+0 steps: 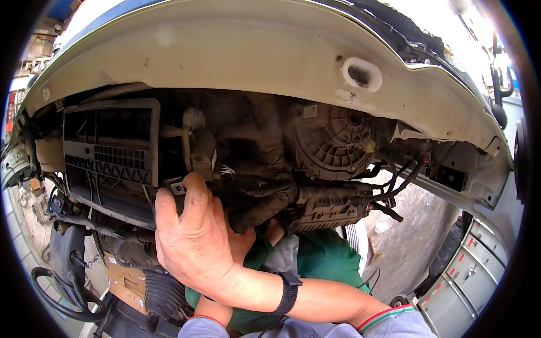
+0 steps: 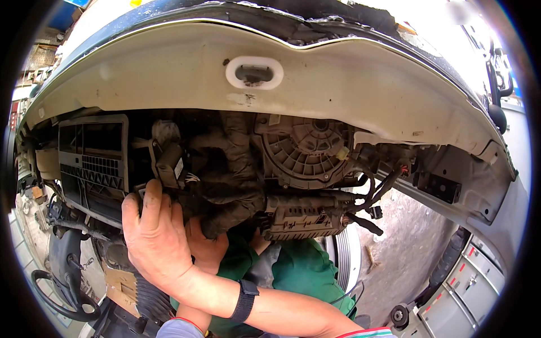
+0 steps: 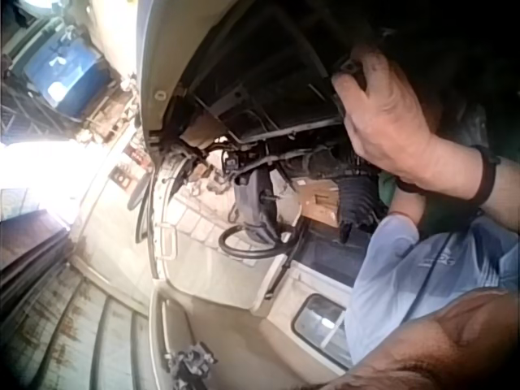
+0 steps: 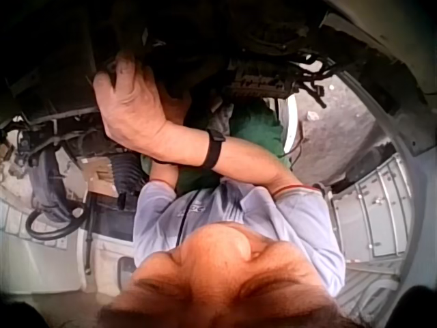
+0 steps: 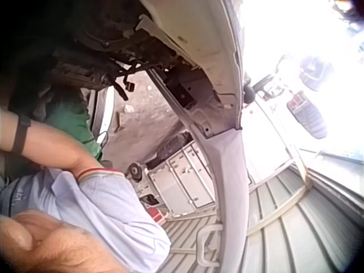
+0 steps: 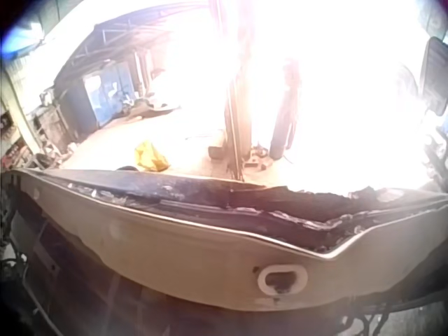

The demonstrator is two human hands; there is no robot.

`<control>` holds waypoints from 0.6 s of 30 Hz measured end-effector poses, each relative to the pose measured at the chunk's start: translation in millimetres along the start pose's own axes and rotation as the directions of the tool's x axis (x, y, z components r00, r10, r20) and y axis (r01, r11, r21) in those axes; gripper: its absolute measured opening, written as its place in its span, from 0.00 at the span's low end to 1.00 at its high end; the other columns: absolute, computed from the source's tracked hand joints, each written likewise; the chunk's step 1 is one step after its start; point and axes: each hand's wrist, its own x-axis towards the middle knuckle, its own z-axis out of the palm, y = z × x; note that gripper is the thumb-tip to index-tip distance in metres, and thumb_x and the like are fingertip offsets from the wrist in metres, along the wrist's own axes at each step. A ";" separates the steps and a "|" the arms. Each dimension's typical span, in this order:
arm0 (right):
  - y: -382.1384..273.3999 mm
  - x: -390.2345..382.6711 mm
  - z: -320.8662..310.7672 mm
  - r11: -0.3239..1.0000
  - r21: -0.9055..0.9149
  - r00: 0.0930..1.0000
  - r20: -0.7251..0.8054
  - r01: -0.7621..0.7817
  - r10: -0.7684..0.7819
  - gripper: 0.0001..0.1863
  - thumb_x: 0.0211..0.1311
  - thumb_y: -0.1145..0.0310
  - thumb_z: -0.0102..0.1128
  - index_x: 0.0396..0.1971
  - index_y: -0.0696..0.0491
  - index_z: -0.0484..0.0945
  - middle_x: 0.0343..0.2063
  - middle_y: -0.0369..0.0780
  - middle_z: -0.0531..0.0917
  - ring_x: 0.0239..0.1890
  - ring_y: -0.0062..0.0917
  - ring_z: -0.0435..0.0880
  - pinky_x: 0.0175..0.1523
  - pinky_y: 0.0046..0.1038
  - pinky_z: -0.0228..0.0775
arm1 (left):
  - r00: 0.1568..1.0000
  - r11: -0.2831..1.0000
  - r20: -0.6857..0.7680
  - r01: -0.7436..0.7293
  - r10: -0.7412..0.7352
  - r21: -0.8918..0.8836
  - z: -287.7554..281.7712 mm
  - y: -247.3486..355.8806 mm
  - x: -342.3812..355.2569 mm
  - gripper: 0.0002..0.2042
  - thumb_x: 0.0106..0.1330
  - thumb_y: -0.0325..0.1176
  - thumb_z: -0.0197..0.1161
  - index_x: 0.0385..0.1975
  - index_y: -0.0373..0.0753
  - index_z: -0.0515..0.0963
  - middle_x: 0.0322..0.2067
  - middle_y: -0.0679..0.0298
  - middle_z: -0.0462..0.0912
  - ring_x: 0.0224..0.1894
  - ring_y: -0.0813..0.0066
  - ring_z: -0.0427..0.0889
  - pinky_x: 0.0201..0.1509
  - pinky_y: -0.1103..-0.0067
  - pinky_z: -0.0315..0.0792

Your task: The person works inside the footwell of a vehicle cabin, disconnecting and reconnecting wiring harnesses and a grey electronic module within the disassembled lower dashboard.

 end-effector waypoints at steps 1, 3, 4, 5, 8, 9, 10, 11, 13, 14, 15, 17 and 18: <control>2.6 1.1 -0.2 1.000 -0.010 1.000 -0.001 -0.008 0.008 0.22 0.45 0.74 0.59 0.45 0.60 0.72 0.50 0.57 0.70 0.37 0.38 0.74 0.42 0.34 0.69 | 1.000 1.000 0.001 -0.013 0.013 0.014 1.2 2.9 1.7 0.47 0.45 0.46 0.69 0.67 0.30 0.60 0.66 0.43 0.64 0.71 0.45 0.57 0.76 0.63 0.48; 1.7 1.1 -1.4 1.000 -0.004 1.000 0.012 -0.012 0.012 0.22 0.45 0.74 0.59 0.45 0.61 0.72 0.50 0.57 0.70 0.37 0.38 0.74 0.42 0.34 0.69 | 0.999 1.000 0.035 0.012 -0.011 -0.023 1.9 -0.5 2.3 0.46 0.46 0.46 0.68 0.67 0.31 0.61 0.66 0.43 0.64 0.71 0.45 0.56 0.76 0.64 0.48; 0.0 0.7 -2.0 1.000 0.007 1.000 0.026 -0.013 0.012 0.23 0.45 0.74 0.59 0.45 0.61 0.72 0.51 0.57 0.70 0.37 0.38 0.74 0.42 0.34 0.69 | 0.997 0.998 0.067 0.041 -0.037 -0.054 0.7 -3.0 2.1 0.46 0.46 0.47 0.68 0.67 0.31 0.61 0.66 0.42 0.64 0.71 0.45 0.56 0.76 0.64 0.48; 1.5 0.6 -1.6 1.000 -0.002 1.000 0.021 -0.015 0.015 0.23 0.45 0.74 0.59 0.45 0.61 0.72 0.51 0.57 0.70 0.37 0.38 0.74 0.42 0.34 0.69 | 0.997 0.997 0.069 0.034 -0.029 -0.063 -1.3 -0.1 6.0 0.46 0.46 0.47 0.68 0.67 0.31 0.61 0.66 0.42 0.64 0.71 0.45 0.56 0.76 0.64 0.48; 5.7 0.3 0.5 0.999 -0.037 1.000 0.024 -0.010 0.010 0.22 0.46 0.73 0.59 0.46 0.62 0.71 0.51 0.58 0.70 0.37 0.38 0.74 0.42 0.34 0.68 | 0.998 0.997 0.059 0.005 0.000 -0.078 2.3 1.9 12.0 0.45 0.47 0.46 0.68 0.66 0.31 0.61 0.65 0.43 0.64 0.70 0.46 0.57 0.76 0.64 0.49; 8.0 0.5 1.3 0.999 -0.045 1.000 0.021 -0.009 0.010 0.22 0.47 0.73 0.58 0.46 0.62 0.71 0.51 0.58 0.70 0.37 0.37 0.74 0.43 0.33 0.68 | 0.998 0.997 0.058 0.000 0.004 -0.081 6.8 -1.2 10.4 0.45 0.47 0.46 0.68 0.66 0.31 0.61 0.65 0.43 0.64 0.70 0.46 0.57 0.75 0.64 0.49; 10.8 -0.7 2.4 0.998 -0.062 1.000 0.023 -0.004 0.005 0.22 0.48 0.73 0.58 0.46 0.62 0.71 0.51 0.57 0.70 0.37 0.37 0.74 0.43 0.33 0.68 | 0.998 0.996 0.060 0.000 0.005 -0.094 10.5 2.0 6.8 0.44 0.48 0.46 0.68 0.66 0.31 0.61 0.65 0.43 0.64 0.70 0.47 0.57 0.75 0.64 0.49; 8.0 -1.3 1.8 0.999 -0.048 1.000 0.025 -0.005 0.006 0.22 0.48 0.73 0.58 0.46 0.62 0.71 0.51 0.57 0.70 0.37 0.37 0.74 0.43 0.33 0.68 | 0.998 0.997 0.056 0.007 -0.003 -0.080 5.6 -2.0 8.3 0.44 0.48 0.46 0.68 0.66 0.31 0.61 0.65 0.44 0.64 0.70 0.47 0.58 0.75 0.64 0.50; 3.8 -1.9 1.0 0.999 -0.033 1.000 0.024 0.000 0.001 0.21 0.49 0.73 0.57 0.46 0.63 0.71 0.51 0.57 0.70 0.37 0.36 0.75 0.43 0.33 0.69 | 0.998 0.998 0.056 0.014 -0.011 -0.062 1.6 -4.4 7.9 0.43 0.48 0.45 0.68 0.66 0.32 0.62 0.65 0.44 0.65 0.70 0.48 0.58 0.75 0.64 0.50; 2.1 -2.1 1.4 1.000 -0.027 1.000 0.024 -0.001 0.001 0.21 0.49 0.73 0.57 0.46 0.63 0.71 0.51 0.57 0.70 0.37 0.36 0.75 0.43 0.33 0.69 | 0.998 0.998 0.054 0.014 -0.011 -0.058 -0.4 -5.7 8.5 0.43 0.48 0.45 0.68 0.66 0.32 0.62 0.65 0.44 0.65 0.69 0.48 0.58 0.75 0.64 0.50; 0.1 -2.2 1.9 1.000 -0.021 1.000 0.021 -0.002 0.002 0.21 0.49 0.73 0.57 0.46 0.63 0.71 0.51 0.56 0.70 0.38 0.36 0.75 0.43 0.32 0.69 | 0.999 0.999 0.050 0.017 -0.014 -0.050 -2.2 -7.2 8.5 0.43 0.49 0.45 0.68 0.66 0.32 0.62 0.65 0.44 0.65 0.69 0.48 0.58 0.74 0.65 0.51; 1.0 -2.2 2.3 1.000 -0.029 1.000 0.015 -0.005 0.005 0.21 0.49 0.73 0.57 0.46 0.63 0.71 0.51 0.56 0.70 0.38 0.36 0.75 0.43 0.32 0.69 | 0.999 0.998 0.053 0.013 -0.010 -0.060 -4.8 -5.1 10.8 0.42 0.49 0.45 0.68 0.65 0.32 0.62 0.64 0.45 0.65 0.69 0.49 0.59 0.74 0.65 0.51; 4.0 -2.1 2.3 0.998 -0.058 1.000 0.014 -0.007 0.008 0.21 0.49 0.73 0.57 0.46 0.63 0.71 0.51 0.56 0.70 0.38 0.35 0.75 0.44 0.32 0.69 | 0.998 0.997 0.057 0.007 -0.003 -0.073 -3.5 -2.5 12.5 0.42 0.49 0.45 0.68 0.65 0.32 0.62 0.64 0.45 0.65 0.69 0.49 0.59 0.74 0.65 0.51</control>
